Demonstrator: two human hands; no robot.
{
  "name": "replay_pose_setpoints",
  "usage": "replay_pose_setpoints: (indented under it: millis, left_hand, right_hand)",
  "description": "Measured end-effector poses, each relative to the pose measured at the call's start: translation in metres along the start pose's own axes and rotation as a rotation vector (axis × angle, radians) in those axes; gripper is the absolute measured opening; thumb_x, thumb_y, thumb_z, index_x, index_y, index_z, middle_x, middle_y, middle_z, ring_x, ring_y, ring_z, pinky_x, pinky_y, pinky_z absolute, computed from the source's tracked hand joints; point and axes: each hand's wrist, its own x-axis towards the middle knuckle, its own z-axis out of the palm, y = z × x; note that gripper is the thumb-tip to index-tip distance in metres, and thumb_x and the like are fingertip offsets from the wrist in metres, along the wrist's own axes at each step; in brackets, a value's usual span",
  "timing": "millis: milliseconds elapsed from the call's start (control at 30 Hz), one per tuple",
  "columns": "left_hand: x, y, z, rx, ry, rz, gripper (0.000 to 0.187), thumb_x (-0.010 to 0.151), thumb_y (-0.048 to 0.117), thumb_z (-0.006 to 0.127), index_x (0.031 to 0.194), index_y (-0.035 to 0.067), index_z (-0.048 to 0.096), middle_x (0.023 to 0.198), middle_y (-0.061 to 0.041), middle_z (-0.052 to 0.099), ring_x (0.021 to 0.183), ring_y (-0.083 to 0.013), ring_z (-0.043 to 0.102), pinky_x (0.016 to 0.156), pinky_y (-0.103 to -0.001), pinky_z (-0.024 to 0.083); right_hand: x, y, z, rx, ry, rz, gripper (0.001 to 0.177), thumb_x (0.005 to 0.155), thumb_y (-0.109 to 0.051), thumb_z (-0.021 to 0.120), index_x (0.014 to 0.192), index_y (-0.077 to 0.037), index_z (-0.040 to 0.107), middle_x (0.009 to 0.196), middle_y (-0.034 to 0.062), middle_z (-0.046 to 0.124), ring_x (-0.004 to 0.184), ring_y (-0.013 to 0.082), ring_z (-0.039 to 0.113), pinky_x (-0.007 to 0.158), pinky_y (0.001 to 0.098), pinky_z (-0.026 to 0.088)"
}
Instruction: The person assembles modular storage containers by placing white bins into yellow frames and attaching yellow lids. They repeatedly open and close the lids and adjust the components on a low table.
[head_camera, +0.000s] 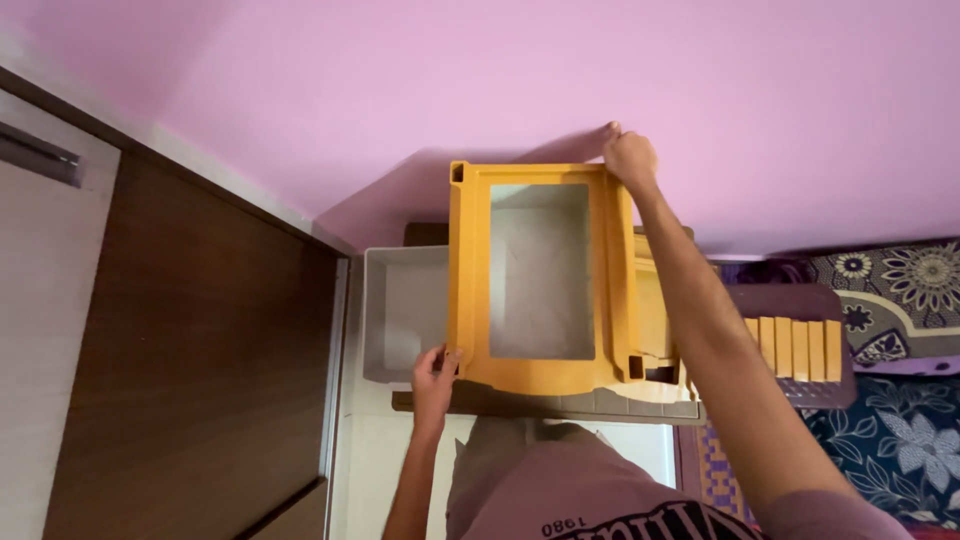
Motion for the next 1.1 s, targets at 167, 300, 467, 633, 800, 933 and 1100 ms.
replay_pose_setpoints:
  millis: [167, 300, 467, 633, 800, 933, 1100]
  left_hand:
    - [-0.003, -0.003, 0.001, 0.027, 0.027, 0.011, 0.047, 0.091, 0.032, 0.076, 0.119, -0.006, 0.069, 0.103, -0.007, 0.068, 0.093, -0.0154, 0.061, 0.083, -0.029, 0.051]
    - [0.000, -0.001, 0.001, 0.042, 0.013, -0.015, 0.047, 0.093, 0.031, 0.074, 0.120, -0.006, 0.071, 0.102, -0.009, 0.067, 0.091, -0.0156, 0.060, 0.081, -0.030, 0.051]
    - [-0.001, -0.006, 0.003, 0.022, 0.034, -0.024, 0.043, 0.091, 0.027, 0.075, 0.119, -0.006, 0.069, 0.102, -0.007, 0.068, 0.086, -0.0141, 0.063, 0.077, -0.029, 0.053]
    - [0.000, -0.011, 0.009, -0.009, 0.046, 0.018, 0.038, 0.092, 0.023, 0.075, 0.116, -0.006, 0.069, 0.099, -0.006, 0.066, 0.085, -0.0136, 0.061, 0.075, -0.029, 0.052]
    - [0.000, -0.007, 0.008, -0.008, 0.045, 0.056, 0.036, 0.092, 0.023, 0.074, 0.114, -0.006, 0.069, 0.099, -0.005, 0.064, 0.084, -0.0133, 0.062, 0.076, -0.028, 0.052]
    - [-0.001, -0.008, 0.005, 0.055, 0.027, 0.110, 0.039, 0.093, 0.028, 0.076, 0.111, -0.007, 0.071, 0.093, -0.008, 0.063, 0.082, -0.0155, 0.061, 0.074, -0.029, 0.051]
    - [0.019, 0.011, -0.005, 0.211, -0.104, -0.031, 0.048, 0.087, 0.035, 0.078, 0.115, -0.003, 0.073, 0.096, -0.013, 0.073, 0.084, -0.0182, 0.064, 0.074, -0.030, 0.052]
  right_hand:
    - [-0.015, 0.016, 0.034, -0.036, 0.018, -0.006, 0.055, 0.098, -0.044, 0.055, 0.082, 0.005, 0.075, 0.083, 0.0317, 0.070, 0.080, 0.0479, 0.070, 0.076, 0.0540, 0.056]
    - [-0.017, 0.018, 0.039, -0.093, 0.416, -0.313, 0.053, 0.096, -0.044, 0.065, 0.080, 0.006, 0.074, 0.082, 0.0296, 0.072, 0.076, 0.0468, 0.069, 0.069, 0.0544, 0.054]
    - [-0.017, 0.013, 0.021, -0.024, 0.029, -0.014, 0.048, 0.098, -0.039, 0.065, 0.086, 0.007, 0.075, 0.084, 0.0304, 0.071, 0.079, 0.0463, 0.070, 0.076, 0.0530, 0.056]
    - [-0.022, -0.006, -0.001, 0.046, 0.012, 0.097, 0.042, 0.094, -0.038, 0.069, 0.091, 0.004, 0.077, 0.085, 0.0288, 0.072, 0.080, 0.0449, 0.071, 0.077, 0.0508, 0.056]
    - [-0.035, -0.025, -0.022, 0.113, 0.096, 0.009, 0.029, 0.092, -0.026, 0.073, 0.092, 0.002, 0.077, 0.086, 0.0252, 0.073, 0.077, 0.0418, 0.071, 0.076, 0.0490, 0.057]
    - [-0.067, -0.047, -0.048, 0.150, 0.317, -0.444, 0.018, 0.096, -0.015, 0.075, 0.105, 0.000, 0.068, 0.101, 0.0199, 0.071, 0.092, 0.0406, 0.066, 0.082, 0.0510, 0.052]
    - [-0.185, -0.069, -0.095, 0.281, 0.126, -0.593, 0.030, 0.097, -0.020, 0.076, 0.117, -0.002, 0.061, 0.116, 0.0168, 0.064, 0.111, 0.0384, 0.058, 0.096, 0.0513, 0.048]
